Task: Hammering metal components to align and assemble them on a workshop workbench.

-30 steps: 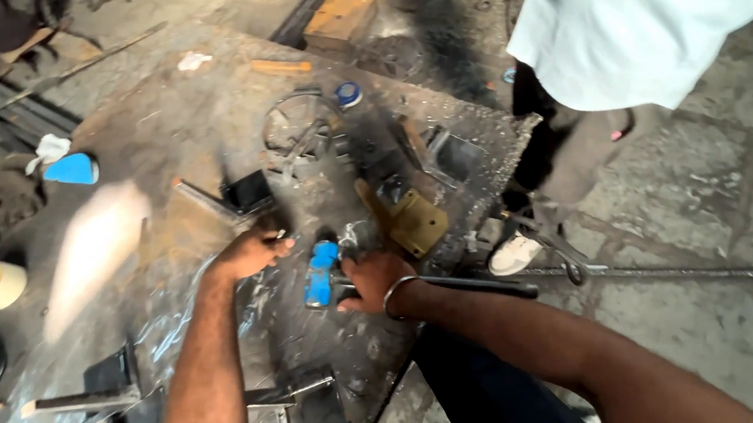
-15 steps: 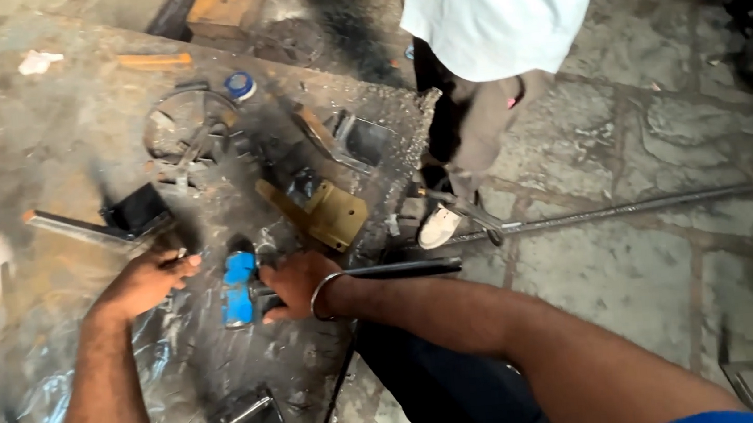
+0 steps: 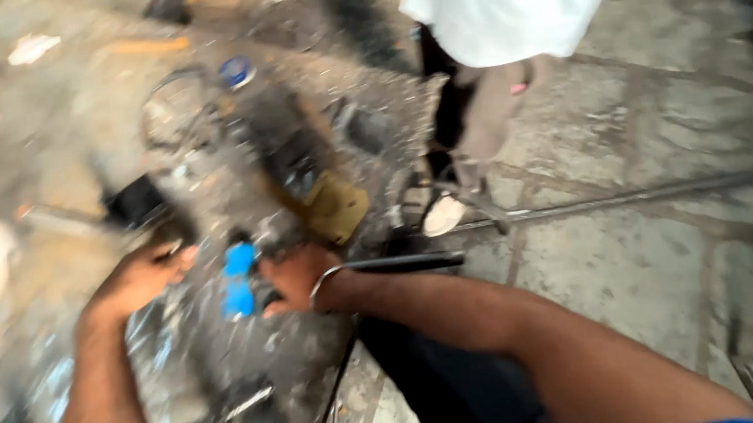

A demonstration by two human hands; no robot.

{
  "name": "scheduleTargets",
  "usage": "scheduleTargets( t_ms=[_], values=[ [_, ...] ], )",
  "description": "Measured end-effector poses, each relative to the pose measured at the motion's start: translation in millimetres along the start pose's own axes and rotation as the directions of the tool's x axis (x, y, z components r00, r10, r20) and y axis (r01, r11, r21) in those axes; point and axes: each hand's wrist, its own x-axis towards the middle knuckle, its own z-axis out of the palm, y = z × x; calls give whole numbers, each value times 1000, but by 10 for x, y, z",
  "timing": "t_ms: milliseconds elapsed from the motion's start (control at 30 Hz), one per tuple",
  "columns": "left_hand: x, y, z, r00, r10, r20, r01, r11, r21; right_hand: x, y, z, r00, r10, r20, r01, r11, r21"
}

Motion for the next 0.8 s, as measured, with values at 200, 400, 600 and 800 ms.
scheduleTargets(
  t_ms=[200, 400, 600, 800],
  values=[
    [-451, 968, 302, 976, 107, -188, 9, 848, 529, 33, 42, 56, 999, -34, -13, 34, 999, 42],
    [-667, 1516, 32, 909, 356, -218, -256, 887, 383, 90, -58, -91, 995, -85, 50, 90, 990, -113],
    [-946, 1735, -341, 691, 595, -411, -505, 804, 314, 97, -137, -159, 982, 72, 174, -33, 976, -216],
    [-2717, 1987, 548, 200, 285, -937, -529, 836, 142, 53, -169, -241, 983, 60, 174, -22, 977, -211]
  ],
)
